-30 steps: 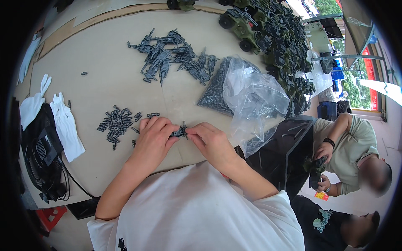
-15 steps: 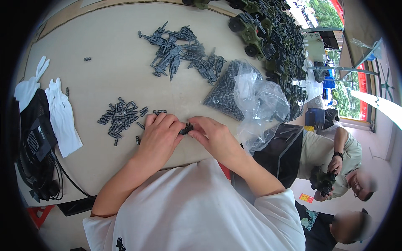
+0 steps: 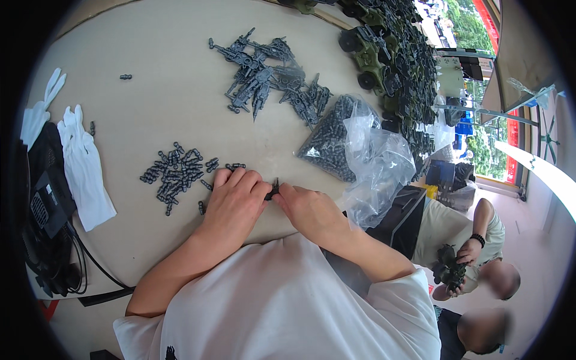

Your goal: The person assembles small green toy vehicles by hand. They pick up individual grey plastic components from a table, attach them to the vehicle bodies, and place the completed units into a black crate. The process involves repetitive handling of small parts and vehicle bodies.

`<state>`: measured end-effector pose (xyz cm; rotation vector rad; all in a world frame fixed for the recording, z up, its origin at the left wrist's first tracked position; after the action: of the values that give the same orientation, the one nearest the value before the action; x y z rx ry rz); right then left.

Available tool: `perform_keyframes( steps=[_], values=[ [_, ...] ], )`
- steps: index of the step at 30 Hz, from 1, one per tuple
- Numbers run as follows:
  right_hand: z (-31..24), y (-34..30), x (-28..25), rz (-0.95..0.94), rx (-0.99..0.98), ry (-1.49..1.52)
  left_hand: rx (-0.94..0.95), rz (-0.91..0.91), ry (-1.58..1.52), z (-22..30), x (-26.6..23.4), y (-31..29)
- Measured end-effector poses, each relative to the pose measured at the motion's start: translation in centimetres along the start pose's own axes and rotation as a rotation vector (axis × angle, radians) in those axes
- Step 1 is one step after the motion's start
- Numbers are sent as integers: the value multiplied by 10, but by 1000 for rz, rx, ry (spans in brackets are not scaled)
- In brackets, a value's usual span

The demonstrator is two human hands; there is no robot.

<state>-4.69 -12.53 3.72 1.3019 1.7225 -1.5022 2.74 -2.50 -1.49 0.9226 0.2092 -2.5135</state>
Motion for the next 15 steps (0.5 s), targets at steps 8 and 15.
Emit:
perform_keyframes(
  steps=[8, 15],
  values=[
    [2, 3, 4, -33, -21, 29, -17, -54, -44, 0, -4, 2],
    [5, 4, 11, -83, 53, 72, -45, -95, -83, -1, -2, 2]
  ],
)
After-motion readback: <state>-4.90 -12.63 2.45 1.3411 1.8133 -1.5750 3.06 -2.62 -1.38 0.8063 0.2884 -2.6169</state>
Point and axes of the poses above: each hand's wrist, its own y-axis towards the middle knuckle, its own x-axis out of the palm, z = x × y, the point moved 5 cm from there along y, towards the middle knuckle, and after that the axes turned 10 degrees about -x, right-handed, at the moved point
